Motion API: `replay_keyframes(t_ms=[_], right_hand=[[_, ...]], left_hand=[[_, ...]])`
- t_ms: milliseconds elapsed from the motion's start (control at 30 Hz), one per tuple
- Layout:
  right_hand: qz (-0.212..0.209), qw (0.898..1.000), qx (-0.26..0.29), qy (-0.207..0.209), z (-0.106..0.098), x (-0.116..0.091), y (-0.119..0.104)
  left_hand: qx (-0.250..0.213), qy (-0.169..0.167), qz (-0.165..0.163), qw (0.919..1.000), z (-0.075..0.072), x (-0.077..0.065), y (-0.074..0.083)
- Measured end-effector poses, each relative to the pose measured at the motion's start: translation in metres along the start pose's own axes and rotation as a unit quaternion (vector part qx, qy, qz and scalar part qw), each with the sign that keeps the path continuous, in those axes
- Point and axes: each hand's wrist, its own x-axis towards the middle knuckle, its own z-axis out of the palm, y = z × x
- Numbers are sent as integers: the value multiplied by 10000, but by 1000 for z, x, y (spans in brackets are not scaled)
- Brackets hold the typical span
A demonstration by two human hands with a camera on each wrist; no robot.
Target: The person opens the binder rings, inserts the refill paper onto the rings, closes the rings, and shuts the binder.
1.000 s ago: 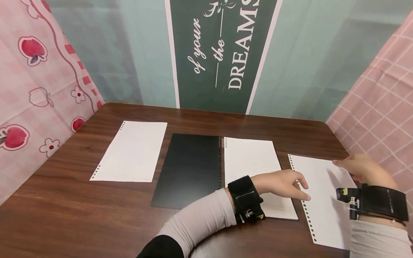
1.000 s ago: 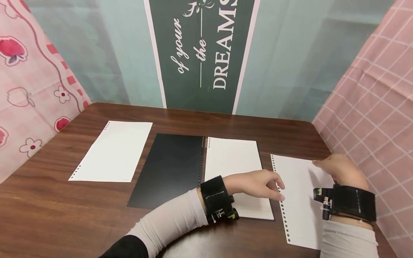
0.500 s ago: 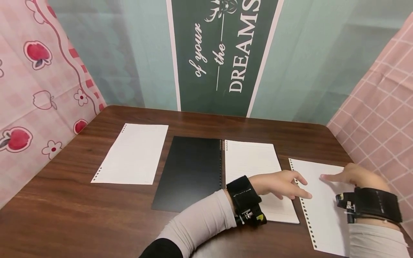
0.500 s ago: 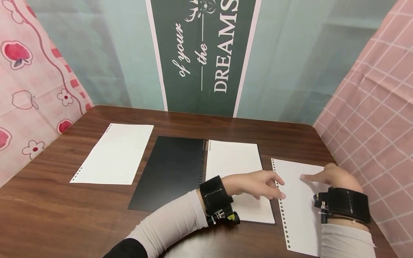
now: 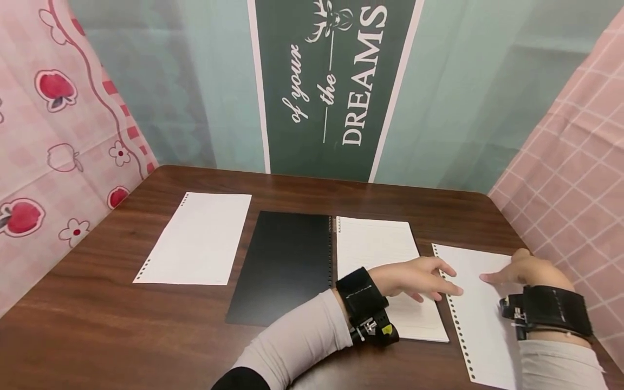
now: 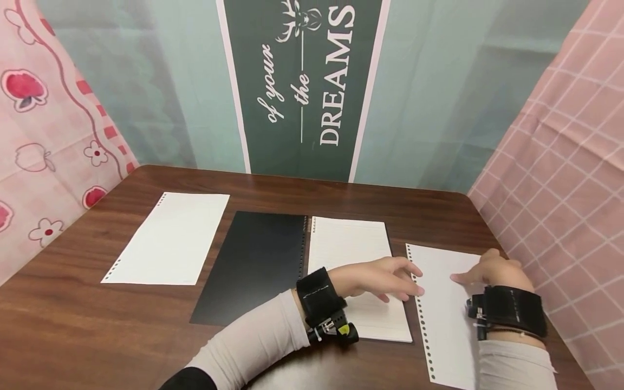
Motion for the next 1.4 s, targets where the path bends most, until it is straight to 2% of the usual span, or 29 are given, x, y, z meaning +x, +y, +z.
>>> replay_keyframes(t_ms=[200, 433, 633, 933, 1200, 1400], right_hand=[[221, 9997, -7, 38, 3, -1, -7], [186, 9993, -252, 210, -5, 6, -22], [-171, 9993, -328, 92, -8, 23, -32], [-455, 9986, -227, 155, -8, 28, -27], [-352, 9991, -91, 227, -6, 28, -22], [-156, 9996, -226, 115, -7, 26, -16]], left_hand=[[-158, 88, 168, 9997, -4, 0, -5], [-274, 157, 330, 9990, -15, -2, -4], [-442, 303, 383, 9978, -28, -7, -8], [-682, 425, 437, 9958, -27, -3, -13], [-1297, 465, 418, 9896, -25, 4, -16], [-1935, 536, 353, 9790, -24, 8, -17]])
